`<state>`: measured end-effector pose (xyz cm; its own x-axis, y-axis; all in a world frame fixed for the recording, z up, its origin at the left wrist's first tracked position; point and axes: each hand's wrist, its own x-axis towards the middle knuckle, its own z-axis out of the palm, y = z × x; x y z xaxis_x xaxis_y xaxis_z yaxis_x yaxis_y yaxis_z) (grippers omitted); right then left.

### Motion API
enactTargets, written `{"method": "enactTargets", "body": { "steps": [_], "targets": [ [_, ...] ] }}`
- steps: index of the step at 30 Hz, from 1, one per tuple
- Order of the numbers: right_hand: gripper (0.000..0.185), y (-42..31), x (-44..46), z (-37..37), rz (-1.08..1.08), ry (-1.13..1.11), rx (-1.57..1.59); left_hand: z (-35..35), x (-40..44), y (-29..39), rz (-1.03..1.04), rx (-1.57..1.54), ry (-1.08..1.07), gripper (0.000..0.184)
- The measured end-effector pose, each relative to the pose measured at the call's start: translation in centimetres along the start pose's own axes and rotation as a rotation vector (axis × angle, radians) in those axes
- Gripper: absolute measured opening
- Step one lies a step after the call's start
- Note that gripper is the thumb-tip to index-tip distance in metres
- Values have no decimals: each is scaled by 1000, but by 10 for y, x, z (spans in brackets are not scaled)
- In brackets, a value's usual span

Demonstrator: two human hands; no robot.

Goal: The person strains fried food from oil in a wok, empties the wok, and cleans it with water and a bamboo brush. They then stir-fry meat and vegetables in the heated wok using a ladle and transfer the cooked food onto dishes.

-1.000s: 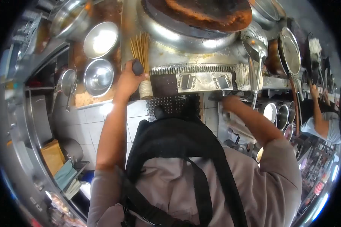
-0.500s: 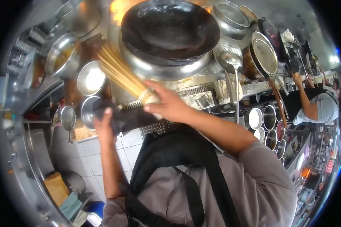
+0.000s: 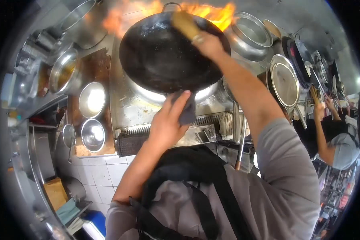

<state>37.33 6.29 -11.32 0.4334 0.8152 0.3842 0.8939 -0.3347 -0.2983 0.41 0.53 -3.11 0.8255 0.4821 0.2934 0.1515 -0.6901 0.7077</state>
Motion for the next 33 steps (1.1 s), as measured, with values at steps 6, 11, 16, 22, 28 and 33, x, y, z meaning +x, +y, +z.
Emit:
{"method": "enactTargets", "body": {
  "steps": [6, 11, 16, 22, 28, 33],
  "targets": [
    [36, -19, -21, -95, -211, -557, -24, 17, 10, 1, -82, 75, -82, 80],
    [34, -4, 1, -61, 117, -180, -107, 21, 12, -12, -95, 168, 40, 74],
    [47, -61, -54, -108, -261, -613, 170, 17, 14, -4, -134, 192, 20, 73],
    [33, 22, 8, -131, 187, -77, -364, 23, 12, 2, -143, 213, 30, 72],
    [39, -77, -55, -59, -244, -545, 267, 28, 11, 5, -149, 222, 6, 79],
    [35, 39, 2, -106, 99, -543, -413, 23, 16, 9, -119, 136, 19, 69]
  ]
}}
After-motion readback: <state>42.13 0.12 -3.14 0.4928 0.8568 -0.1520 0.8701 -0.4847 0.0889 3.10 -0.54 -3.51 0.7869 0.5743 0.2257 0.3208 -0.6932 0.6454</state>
